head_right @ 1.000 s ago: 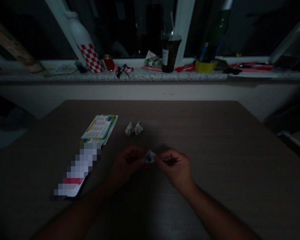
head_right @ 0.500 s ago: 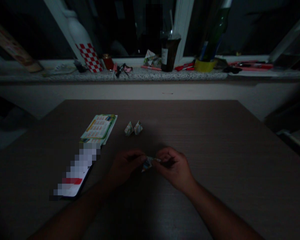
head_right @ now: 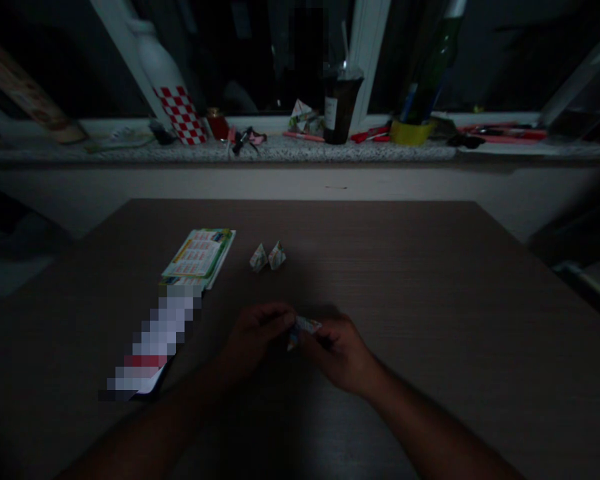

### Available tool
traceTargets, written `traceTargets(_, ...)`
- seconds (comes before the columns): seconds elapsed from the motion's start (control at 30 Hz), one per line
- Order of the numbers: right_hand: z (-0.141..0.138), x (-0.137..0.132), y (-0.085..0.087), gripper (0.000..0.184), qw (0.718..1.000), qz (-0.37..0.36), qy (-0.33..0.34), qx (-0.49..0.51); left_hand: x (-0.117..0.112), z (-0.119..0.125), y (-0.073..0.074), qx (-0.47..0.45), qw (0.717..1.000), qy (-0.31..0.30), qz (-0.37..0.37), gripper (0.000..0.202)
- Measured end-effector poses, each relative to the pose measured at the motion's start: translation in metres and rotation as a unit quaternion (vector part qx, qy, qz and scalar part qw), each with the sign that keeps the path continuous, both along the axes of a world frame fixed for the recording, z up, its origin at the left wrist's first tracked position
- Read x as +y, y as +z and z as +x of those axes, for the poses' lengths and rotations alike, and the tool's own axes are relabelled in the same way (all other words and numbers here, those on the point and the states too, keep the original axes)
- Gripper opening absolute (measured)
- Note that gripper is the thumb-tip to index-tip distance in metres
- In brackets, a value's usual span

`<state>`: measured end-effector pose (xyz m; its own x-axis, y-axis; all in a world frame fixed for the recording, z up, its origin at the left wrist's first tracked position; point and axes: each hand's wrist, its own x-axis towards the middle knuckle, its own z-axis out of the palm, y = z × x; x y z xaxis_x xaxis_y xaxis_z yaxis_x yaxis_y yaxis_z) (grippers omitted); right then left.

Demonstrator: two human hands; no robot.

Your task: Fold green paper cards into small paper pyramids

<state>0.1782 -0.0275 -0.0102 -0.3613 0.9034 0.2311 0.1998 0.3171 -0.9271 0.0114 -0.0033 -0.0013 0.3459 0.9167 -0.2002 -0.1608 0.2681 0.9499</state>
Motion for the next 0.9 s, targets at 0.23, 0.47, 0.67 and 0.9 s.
traceTargets(0.23,0.003,0.001,-0.004,0.037,1.0,0.01,0.005,0.011,0.0,0.001,-0.003,-0.017,1.0,0.003,-0.013,0.019)
traceTargets(0.47,0.006,-0.001,-0.011,0.049,0.999,-0.039,-0.016,0.031,0.0,0.001,-0.002,-0.005,1.0,0.01,-0.021,0.02)
traceTargets(0.67,0.008,0.001,-0.012,0.049,0.998,-0.03,-0.029,0.054,0.001,-0.001,-0.005,0.006,1.0,0.001,-0.022,0.021)
traceTargets(0.9,0.01,0.0,-0.015,0.049,0.995,-0.052,-0.05,0.072,0.002,-0.003,-0.003,0.063,0.997,-0.033,0.009,0.017)
